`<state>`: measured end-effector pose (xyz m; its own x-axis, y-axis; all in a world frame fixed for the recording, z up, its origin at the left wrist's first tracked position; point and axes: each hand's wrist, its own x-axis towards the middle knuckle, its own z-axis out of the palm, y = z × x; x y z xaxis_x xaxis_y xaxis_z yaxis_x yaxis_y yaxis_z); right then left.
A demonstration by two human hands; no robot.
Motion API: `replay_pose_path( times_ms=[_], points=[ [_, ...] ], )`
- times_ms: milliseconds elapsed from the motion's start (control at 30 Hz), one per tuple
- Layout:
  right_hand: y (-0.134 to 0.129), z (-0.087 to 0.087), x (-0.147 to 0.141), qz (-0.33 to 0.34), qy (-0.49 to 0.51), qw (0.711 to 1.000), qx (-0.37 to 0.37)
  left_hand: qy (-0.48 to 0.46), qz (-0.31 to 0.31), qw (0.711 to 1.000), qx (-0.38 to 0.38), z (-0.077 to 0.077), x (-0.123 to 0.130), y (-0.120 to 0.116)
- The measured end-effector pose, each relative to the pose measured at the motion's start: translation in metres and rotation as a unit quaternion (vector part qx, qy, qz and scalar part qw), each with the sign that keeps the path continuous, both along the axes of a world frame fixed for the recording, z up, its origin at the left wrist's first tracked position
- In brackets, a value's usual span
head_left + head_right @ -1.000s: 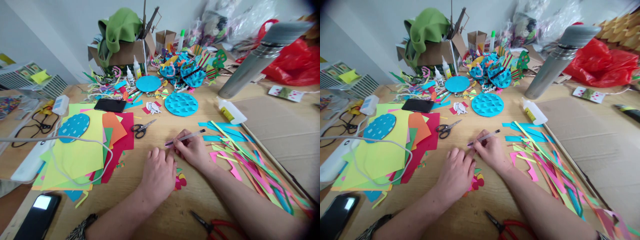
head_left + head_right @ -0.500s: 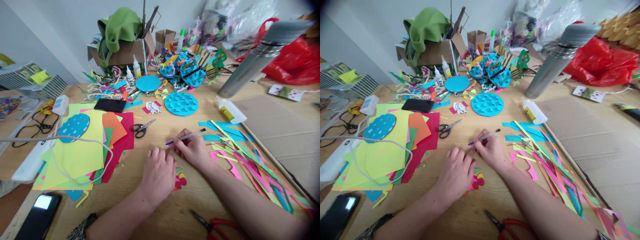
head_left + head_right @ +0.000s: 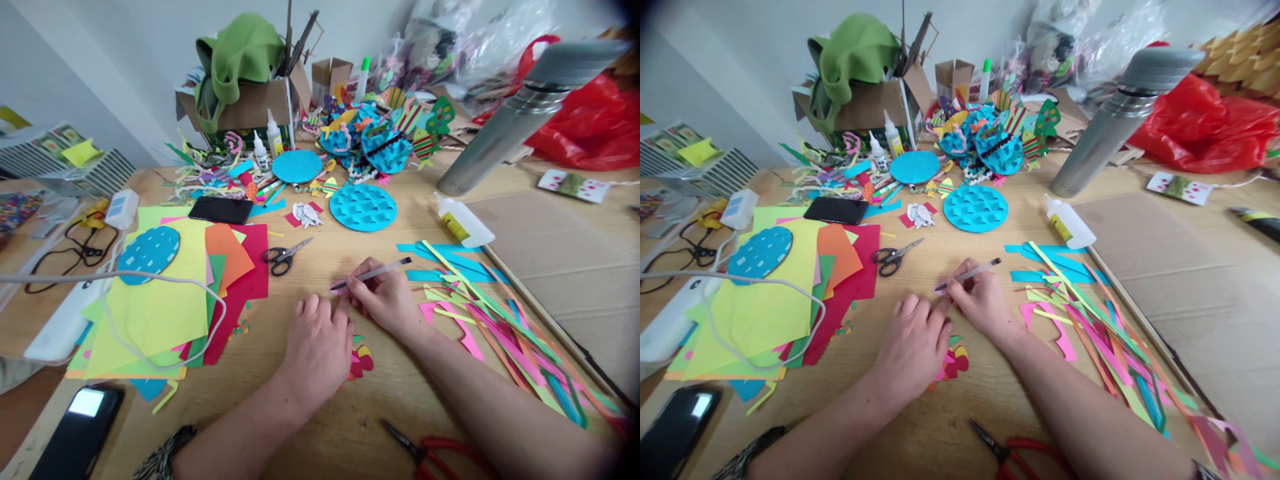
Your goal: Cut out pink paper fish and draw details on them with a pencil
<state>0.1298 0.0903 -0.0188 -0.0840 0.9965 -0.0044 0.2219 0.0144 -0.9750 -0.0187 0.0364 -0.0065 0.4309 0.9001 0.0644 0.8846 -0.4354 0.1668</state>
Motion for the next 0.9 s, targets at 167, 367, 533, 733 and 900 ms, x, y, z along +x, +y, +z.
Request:
replay_pose_path(
  times_ms=[167,367,533,733,900],
  points=[
    [0.0001,-0.0013,0.0005,0.005,-0.001,1.0,0.0,0.001,0.0,1.0,0.0,0.0003,-0.0003,0.0],
    [0.0002,-0.0008,0.0004,0.001,-0.021,1.0,0.002,0.0,0.001,1.0,0.005,0.0002,0.0002,-0.0001],
    [0.0002,-0.0021,0.0005,0.0,-0.017,1.0,-0.001,0.003,0.002,1.0,0.006,-0.0009,0.0005,-0.001],
    [0.0,-0.0031,0.001,-0.002,-0.008,1.0,-0.002,0.002,0.002,1.0,0.005,-0.0011,-0.0001,-0.0009],
    [0.0004,-0.0047,0.0018,-0.008,-0.01,1.0,-0.002,0.006,-0.001,1.0,0.003,0.0,-0.0002,-0.0004]
  ],
)
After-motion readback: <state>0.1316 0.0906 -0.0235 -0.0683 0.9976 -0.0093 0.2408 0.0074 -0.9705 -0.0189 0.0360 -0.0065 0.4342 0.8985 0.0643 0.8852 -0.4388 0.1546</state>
